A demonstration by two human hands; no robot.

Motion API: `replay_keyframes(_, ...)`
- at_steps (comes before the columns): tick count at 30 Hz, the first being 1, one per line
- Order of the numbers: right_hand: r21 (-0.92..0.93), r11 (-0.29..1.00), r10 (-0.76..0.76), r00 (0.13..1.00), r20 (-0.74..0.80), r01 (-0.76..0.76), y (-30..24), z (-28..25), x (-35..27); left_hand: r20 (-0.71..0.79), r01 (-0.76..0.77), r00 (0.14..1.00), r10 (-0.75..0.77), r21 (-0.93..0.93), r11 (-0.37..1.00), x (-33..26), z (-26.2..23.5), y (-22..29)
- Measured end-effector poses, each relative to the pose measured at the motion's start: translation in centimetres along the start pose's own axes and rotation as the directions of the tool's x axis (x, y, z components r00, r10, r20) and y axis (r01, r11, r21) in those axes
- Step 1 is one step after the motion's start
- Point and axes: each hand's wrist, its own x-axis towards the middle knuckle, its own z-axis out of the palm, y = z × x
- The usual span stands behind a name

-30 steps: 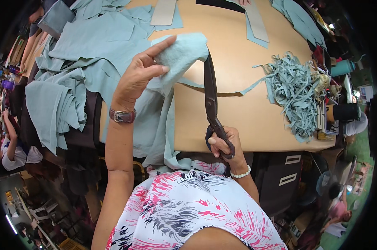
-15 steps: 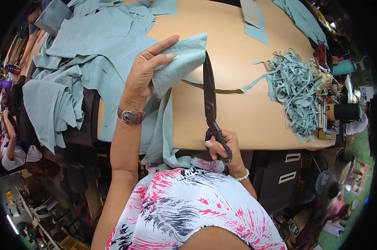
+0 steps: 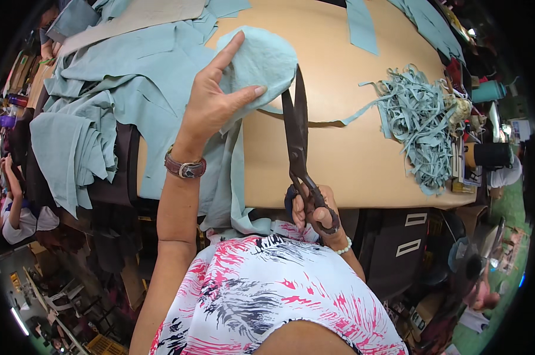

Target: The person cuts and trims pieces of fabric using shears, holding and positioning the cloth by hand on the table.

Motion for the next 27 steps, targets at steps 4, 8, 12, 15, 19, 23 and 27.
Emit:
replay_keyframes(4,0.054,0.996,-0.074,0.997,-0.005,0.074,0.0,0.1,0.6,0.044,-0.068,0.997,0.063,0.135,0.989,-0.1,-0.3,0.6)
replay_keyframes(8,0.011,0.995,-0.097,0.995,-0.021,0.097,-0.5,0.4,1.0,0.081,-0.09,0.994,0.074,0.206,0.974,-0.3,-0.2,1.4)
replay_keyframes(12,0.001,0.994,-0.109,0.994,-0.024,0.109,-0.5,0.6,1.4,0.089,-0.117,0.991,0.098,0.254,0.96,-0.5,0.3,1.9)
replay_keyframes(15,-0.01,0.992,-0.129,0.991,-0.032,0.128,-0.5,0.9,1.7,0.092,-0.102,0.992,0.082,0.241,0.965,-0.7,0.7,2.1)
replay_keyframes(19,0.005,0.988,-0.154,0.987,-0.047,0.154,-0.7,1.2,2.0,0.087,-0.153,0.987,0.133,0.289,0.945,-0.9,0.7,2.1)
replay_keyframes(23,-0.007,0.987,-0.158,0.986,-0.043,0.158,-0.8,1.3,2.2,0.088,-0.148,0.988,0.129,0.277,0.949,-1.0,0.7,2.0)
replay_keyframes(27,-0.005,0.985,-0.172,0.984,-0.041,0.172,-0.8,1.3,2.3,0.089,-0.132,0.99,0.112,0.274,0.953,-0.9,0.9,2.1)
